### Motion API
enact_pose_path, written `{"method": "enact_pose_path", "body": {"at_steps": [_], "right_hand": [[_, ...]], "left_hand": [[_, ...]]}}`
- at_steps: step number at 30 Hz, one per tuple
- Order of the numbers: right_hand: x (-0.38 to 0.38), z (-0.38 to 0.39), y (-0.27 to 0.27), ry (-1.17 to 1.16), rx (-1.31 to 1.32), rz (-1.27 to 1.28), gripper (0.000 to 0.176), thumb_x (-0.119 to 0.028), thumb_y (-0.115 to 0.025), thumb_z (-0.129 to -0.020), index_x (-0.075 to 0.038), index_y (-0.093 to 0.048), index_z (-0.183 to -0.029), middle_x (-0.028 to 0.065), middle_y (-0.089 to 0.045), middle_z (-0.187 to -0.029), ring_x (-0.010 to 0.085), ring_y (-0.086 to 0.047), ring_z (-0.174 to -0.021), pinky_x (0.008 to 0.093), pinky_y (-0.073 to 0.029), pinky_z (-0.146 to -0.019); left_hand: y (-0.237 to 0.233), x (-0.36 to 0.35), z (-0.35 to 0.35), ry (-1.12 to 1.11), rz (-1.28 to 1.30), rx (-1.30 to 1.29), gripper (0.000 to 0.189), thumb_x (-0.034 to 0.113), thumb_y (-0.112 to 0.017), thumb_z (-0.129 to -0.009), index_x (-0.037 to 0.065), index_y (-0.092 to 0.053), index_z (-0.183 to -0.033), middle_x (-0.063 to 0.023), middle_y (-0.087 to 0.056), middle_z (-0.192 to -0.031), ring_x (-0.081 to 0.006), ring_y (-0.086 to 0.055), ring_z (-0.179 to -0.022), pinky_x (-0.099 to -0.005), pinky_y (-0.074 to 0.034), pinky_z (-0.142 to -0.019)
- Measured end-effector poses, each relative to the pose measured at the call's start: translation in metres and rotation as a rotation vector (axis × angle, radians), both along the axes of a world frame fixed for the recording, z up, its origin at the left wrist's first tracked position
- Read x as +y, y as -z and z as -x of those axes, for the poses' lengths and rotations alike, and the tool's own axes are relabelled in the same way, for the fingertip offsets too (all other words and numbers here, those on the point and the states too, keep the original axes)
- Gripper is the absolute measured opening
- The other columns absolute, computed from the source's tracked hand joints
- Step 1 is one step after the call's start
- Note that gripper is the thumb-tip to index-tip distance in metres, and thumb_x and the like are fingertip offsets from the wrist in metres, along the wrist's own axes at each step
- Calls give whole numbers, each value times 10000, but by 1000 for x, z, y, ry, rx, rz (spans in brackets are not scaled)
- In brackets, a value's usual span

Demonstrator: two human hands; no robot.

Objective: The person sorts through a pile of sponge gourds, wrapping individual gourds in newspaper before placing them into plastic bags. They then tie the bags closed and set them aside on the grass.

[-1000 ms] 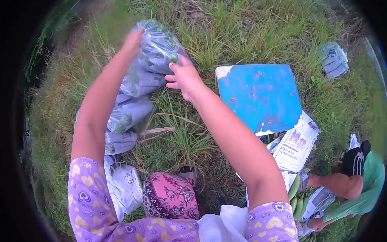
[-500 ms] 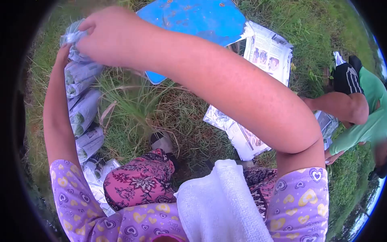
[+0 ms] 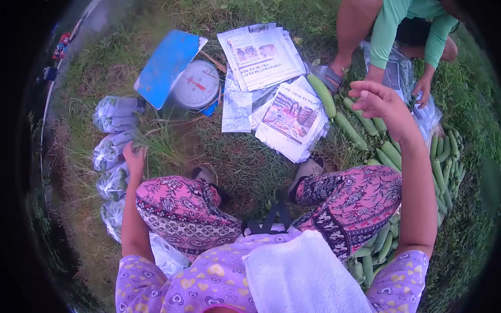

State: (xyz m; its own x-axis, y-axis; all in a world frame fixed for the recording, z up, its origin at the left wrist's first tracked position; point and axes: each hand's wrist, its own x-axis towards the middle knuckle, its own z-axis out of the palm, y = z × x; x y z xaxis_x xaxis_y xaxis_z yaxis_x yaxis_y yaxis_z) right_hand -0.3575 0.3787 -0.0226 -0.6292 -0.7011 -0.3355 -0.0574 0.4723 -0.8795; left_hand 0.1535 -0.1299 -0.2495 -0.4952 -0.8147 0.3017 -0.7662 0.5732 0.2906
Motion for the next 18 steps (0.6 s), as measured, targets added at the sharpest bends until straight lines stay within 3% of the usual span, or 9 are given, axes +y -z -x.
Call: {"method": "enact_pose_path", "body": {"at_steps": [5, 10, 13, 14, 16, 18], "right_hand": [[176, -12, 26, 399, -122, 216, 354, -253, -511, -947, -77, -541, -1253, 47, -622, -1136, 120, -620, -921, 248, -483, -754], [300, -30, 110, 578, -347, 307, 354, -268, -502, -953, -88, -533, -1256, 54, -620, -1150, 136, -622, -893, 267, -496, -734], [329, -52, 136, 652, -383, 250, 375, -298, -504, -948, -96, -530, -1263, 52, -620, -1152, 138, -620, -906, 277, -493, -736], [334, -57, 139, 663, -391, 243, 386, -317, -504, -944, -106, -529, -1267, 48, -621, -1149, 137, -618, -915, 284, -488, -745], [334, -65, 131, 676, -367, 253, 382, -316, -504, -945, -109, -531, -1266, 44, -620, -1150, 133, -616, -916, 281, -483, -751], [328, -64, 119, 662, -328, 264, 378, -317, -505, -946, -112, -535, -1263, 41, -618, -1151, 128, -612, -921, 278, -479, -758]], "left_hand": [[-1, 79, -16, 337, -181, -93, 521, 124, -677, -781, 4, -480, -1248, -206, -472, -1256, -317, -456, -1172, -391, -361, -1005], [-44, 69, -5, 481, -597, -197, 513, 112, -681, -778, 1, -491, -1241, -188, -517, -1202, -284, -503, -1115, -374, -395, -967], [-83, 48, 24, 525, -750, -41, 508, 105, -683, -777, -2, -497, -1238, -177, -543, -1170, -264, -532, -1081, -364, -416, -944], [-106, 81, 41, 459, -798, 260, 436, 80, -654, -800, -9, -531, -1208, -128, -604, -1071, -206, -583, -961, -327, -468, -847], [-154, 117, 78, 411, -650, -7, 375, 99, -630, -834, -5, -553, -1186, -110, -617, -1037, -198, -598, -910, -314, -489, -790], [-189, 142, 122, 431, -671, -66, 367, 135, -637, -844, 0, -563, -1176, -112, -611, -1062, -182, -594, -916, -302, -485, -791]]}}
